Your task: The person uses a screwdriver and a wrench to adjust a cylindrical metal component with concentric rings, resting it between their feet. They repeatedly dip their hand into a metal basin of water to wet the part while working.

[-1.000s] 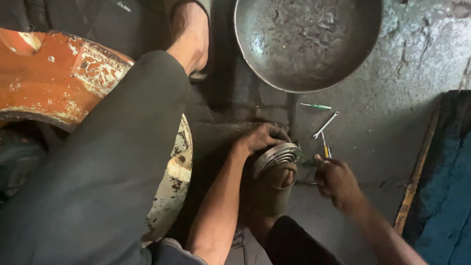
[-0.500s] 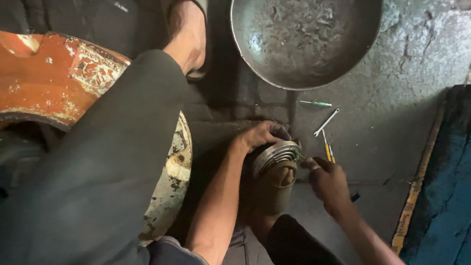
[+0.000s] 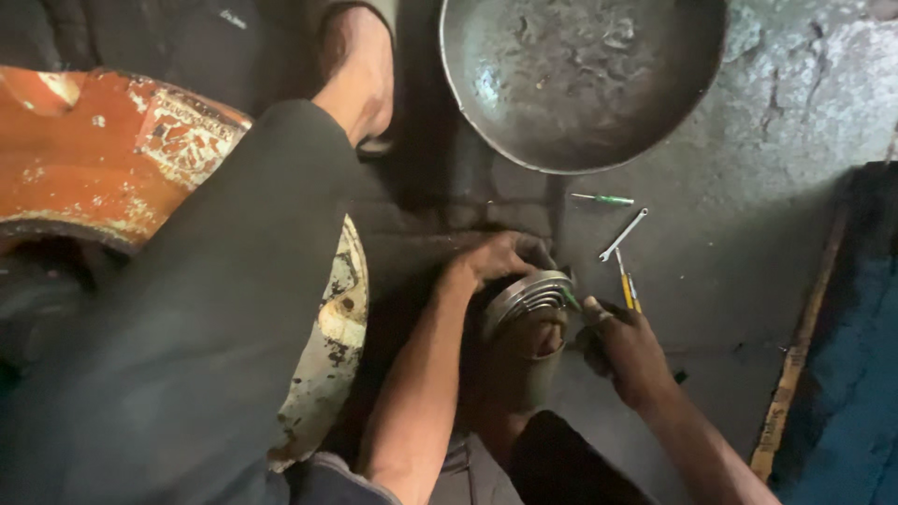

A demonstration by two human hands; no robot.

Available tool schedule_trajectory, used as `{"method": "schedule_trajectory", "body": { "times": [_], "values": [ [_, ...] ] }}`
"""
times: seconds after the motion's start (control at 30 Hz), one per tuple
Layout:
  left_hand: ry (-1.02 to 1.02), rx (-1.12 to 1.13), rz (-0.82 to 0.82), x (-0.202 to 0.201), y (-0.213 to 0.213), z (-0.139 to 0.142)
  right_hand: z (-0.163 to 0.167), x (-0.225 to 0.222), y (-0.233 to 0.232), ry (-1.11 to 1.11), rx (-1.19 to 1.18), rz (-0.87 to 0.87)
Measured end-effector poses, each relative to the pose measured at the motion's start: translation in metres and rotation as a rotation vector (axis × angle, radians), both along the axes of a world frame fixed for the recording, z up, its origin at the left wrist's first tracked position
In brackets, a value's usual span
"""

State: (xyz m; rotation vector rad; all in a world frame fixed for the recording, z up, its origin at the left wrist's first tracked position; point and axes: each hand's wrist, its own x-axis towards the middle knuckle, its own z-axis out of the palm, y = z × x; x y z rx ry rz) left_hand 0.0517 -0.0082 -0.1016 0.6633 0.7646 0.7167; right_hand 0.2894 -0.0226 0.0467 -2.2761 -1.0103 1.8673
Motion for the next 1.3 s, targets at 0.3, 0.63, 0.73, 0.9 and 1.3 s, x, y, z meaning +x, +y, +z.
{"method": "schedule_trajectory", "body": {
  "times": [0.3,0.63,0.73,0.9,1.3],
  "values": [
    [-0.007,-0.072,-0.021,0.0,0.002,0.0,0.022,-0.034,0.006,-0.329,0.314,0.27],
    [-0.043,-0.037,-0.019,0.003,-0.001,-0.008,0.028,-0.046,0.007,-0.383,0.58,0.506],
    [-0.066,-0.028,-0.025,0.003,-0.001,-0.009,0.032,-0.052,0.009,-0.441,0.222,0.29],
    [-0.064,-0.023,-0.017,0.003,-0.001,-0.011,0.035,-0.056,0.015,-0.47,0.257,0.357],
    [-0.148,-0.019,0.018,0.007,-0.004,-0.022,0.024,-0.043,0.009,-0.519,0.286,0.447]
  ]
}}
